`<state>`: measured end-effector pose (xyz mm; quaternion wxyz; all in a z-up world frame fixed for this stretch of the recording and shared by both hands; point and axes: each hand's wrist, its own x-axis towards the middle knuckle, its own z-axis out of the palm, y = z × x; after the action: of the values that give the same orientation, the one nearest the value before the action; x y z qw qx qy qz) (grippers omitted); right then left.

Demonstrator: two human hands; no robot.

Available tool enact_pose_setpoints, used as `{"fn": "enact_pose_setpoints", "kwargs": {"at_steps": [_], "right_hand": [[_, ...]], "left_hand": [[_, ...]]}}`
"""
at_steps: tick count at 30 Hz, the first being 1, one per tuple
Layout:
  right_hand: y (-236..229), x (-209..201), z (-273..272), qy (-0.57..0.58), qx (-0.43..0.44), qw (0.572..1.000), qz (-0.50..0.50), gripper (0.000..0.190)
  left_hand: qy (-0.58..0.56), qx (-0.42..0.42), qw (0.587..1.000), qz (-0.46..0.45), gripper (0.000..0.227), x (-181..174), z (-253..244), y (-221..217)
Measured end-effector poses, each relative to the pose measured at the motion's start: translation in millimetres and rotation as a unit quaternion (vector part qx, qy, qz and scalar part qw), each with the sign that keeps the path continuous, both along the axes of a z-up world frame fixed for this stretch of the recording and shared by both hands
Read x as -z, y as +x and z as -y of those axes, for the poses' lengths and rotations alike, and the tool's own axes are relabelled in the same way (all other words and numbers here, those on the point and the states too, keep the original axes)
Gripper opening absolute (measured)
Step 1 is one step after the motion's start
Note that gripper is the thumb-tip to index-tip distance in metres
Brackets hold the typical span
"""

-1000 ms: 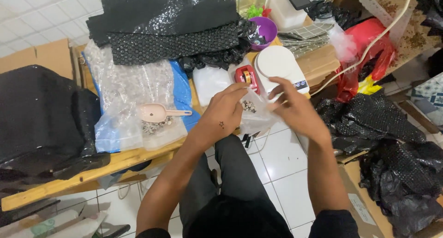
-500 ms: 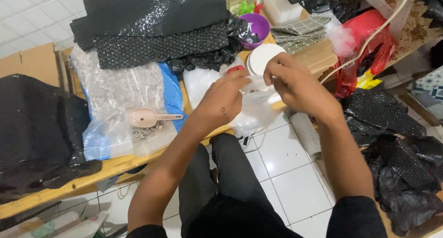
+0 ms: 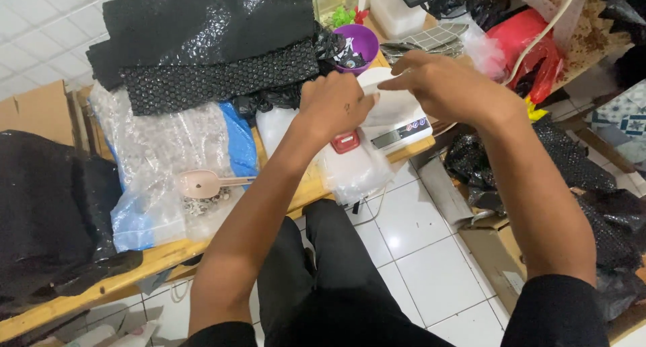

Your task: The person is scooping small items into plastic bags, folding a cardboard box, and then packing the bags into the box for shipping.

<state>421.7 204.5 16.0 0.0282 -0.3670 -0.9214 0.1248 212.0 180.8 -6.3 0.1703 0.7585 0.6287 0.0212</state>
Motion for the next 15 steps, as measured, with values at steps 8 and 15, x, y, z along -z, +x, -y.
{"fn": "enact_pose_setpoints", "kwargs": {"at_steps": [8,15], "right_hand": [[2,23,-48,0.016,0.048,0.999,0.014,0.048],[8,47,-83,0.056,0.033,0.998,-0.004,0.050]], "left_hand": [[0.063,-0.034,0.996,-0.052,0.038,29,-38,22],[-0.037,-0.035,0.998,0.024,0.034,15,-48,21]]}}
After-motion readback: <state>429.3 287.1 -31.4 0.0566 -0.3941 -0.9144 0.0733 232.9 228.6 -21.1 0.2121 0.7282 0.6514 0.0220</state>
